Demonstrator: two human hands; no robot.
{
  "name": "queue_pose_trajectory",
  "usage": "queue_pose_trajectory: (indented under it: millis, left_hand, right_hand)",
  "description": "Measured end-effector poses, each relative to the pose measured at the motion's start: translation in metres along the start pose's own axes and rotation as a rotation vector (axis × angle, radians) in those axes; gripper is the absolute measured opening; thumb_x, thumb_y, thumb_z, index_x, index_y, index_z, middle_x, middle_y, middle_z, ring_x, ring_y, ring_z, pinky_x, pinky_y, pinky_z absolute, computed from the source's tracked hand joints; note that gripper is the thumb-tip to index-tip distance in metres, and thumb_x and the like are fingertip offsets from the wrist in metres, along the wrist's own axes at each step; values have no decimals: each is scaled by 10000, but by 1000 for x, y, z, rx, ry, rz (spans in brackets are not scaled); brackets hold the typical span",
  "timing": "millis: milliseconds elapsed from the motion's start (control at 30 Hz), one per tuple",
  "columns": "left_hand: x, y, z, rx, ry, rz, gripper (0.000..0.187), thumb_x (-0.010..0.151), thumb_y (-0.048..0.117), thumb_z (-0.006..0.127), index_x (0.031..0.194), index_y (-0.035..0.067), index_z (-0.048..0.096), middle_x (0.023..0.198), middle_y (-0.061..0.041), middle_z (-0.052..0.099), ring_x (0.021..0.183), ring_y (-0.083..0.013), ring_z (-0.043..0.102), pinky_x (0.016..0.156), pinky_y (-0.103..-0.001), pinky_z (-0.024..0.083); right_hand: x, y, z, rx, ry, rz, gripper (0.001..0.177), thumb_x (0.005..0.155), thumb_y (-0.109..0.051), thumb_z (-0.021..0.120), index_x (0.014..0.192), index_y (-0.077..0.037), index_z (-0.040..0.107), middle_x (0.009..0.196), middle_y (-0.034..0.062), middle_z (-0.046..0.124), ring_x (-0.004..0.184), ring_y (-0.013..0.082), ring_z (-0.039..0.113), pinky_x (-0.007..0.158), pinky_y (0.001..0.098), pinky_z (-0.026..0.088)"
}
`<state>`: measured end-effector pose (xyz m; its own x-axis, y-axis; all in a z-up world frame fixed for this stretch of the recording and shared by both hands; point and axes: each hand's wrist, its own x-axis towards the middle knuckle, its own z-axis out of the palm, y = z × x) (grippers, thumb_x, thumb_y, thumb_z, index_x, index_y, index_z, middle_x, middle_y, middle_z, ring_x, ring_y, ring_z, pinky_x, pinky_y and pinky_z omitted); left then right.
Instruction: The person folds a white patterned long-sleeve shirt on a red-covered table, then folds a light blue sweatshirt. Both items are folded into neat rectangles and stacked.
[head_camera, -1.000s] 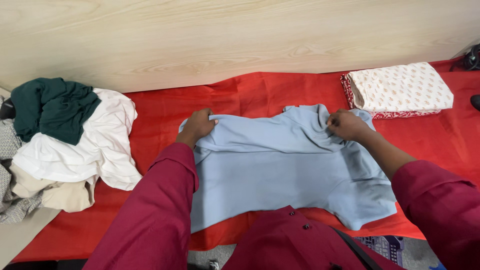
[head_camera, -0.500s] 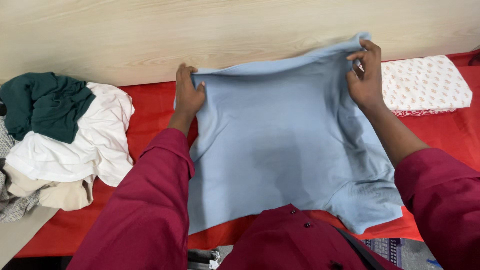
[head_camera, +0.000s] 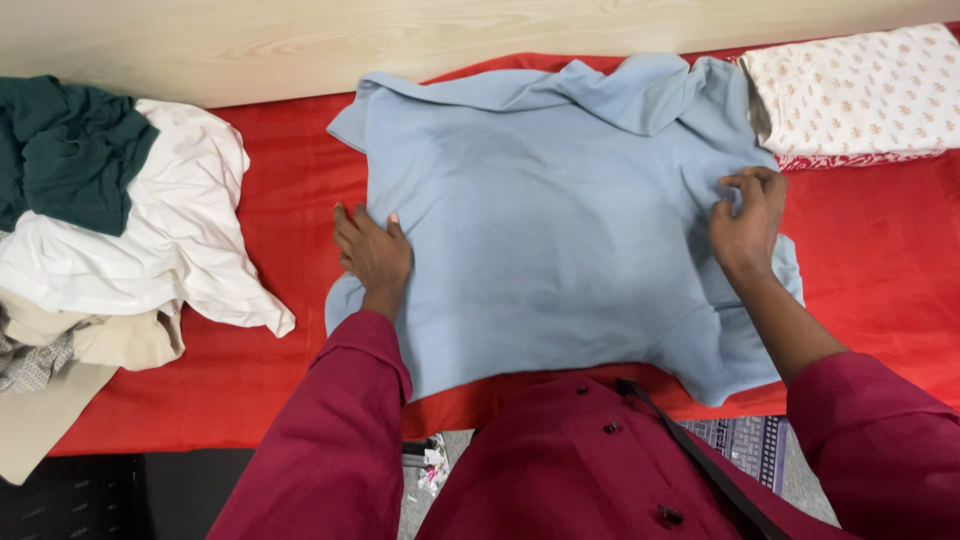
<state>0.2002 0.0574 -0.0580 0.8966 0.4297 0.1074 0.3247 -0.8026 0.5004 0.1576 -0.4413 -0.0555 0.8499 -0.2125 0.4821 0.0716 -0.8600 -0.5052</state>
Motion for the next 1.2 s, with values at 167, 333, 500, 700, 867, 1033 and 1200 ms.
queue_pose_trajectory:
  millis: [167, 333, 500, 700, 867, 1033, 1200]
  left_hand:
    - [-28, -16, -26, 79, -40, -84, 560, 1066, 452, 530, 1433, 31, 489, 1504, -157, 450, 1338, -360, 428, 1043, -560, 354]
    - [-19, -27, -45, 189, -273, -111, 635, 958, 563, 647, 1299, 29, 600, 1300, -164, 653, 1299, -335, 518, 1095, -539, 350]
    - [18, -56, -37, -250, -321, 10, 577, 955, 380, 710, 1304, -51, 551, 1243, -248, 636, 1155, -370, 616, 967, -457, 493]
    - [34, -96, -46, -826, -330, -194, 357, 920, 235, 729, 1164, 9, 597, 1130, -161, 695, 1003, -240, 650, 875, -371, 535]
    - [23, -130, -69, -327, -69, -251, 344, 914, 237, 774, 1074, 11, 569, 1153, -169, 713, 1032, -299, 664, 932, -379, 515]
    - [2, -151, -86, -329, -134, -274, 639, 855, 382, 830, 1279, 29, 507, 1312, -215, 619, 1186, -329, 624, 999, -405, 497]
    - [-7, -136, -116, -373, -473, -271, 970, 773, 422, 857, 1486, -10, 360, 1390, -229, 588, 1257, -318, 625, 1043, -399, 514]
  right_hand:
    - [-31, 27, -14, -123, 51, 323, 413, 941, -134, 755, 1285, 15, 581, 1394, 232, 428, 1299, 430, 439, 989, 603, 376]
    - [-28, 41, -24, -132, -104, 735, 614, 912, -405, 800, 1301, -11, 535, 1315, 206, 526, 1239, 404, 484, 989, 634, 341]
    - [-18, 61, -25, 25, -299, 773, 599, 909, -312, 782, 1354, 26, 567, 1232, 209, 651, 1090, 299, 659, 886, 424, 528]
    - [-13, 81, -18, 541, -102, 515, 465, 1060, -215, 679, 1369, 94, 521, 1207, 174, 682, 1000, 164, 583, 791, 301, 482]
    - [-24, 68, -31, 353, -230, 715, 556, 1016, -303, 700, 1366, 98, 541, 1165, 178, 658, 982, 212, 627, 783, 363, 511]
    - [-53, 42, -56, 381, -480, 935, 842, 981, -559, 714, 1419, 120, 480, 1219, 190, 626, 1038, 279, 625, 857, 447, 511]
    - [-67, 4, -82, 312, -703, 827, 799, 853, -402, 806, 1434, 64, 518, 1303, 191, 672, 1153, 283, 642, 978, 434, 482]
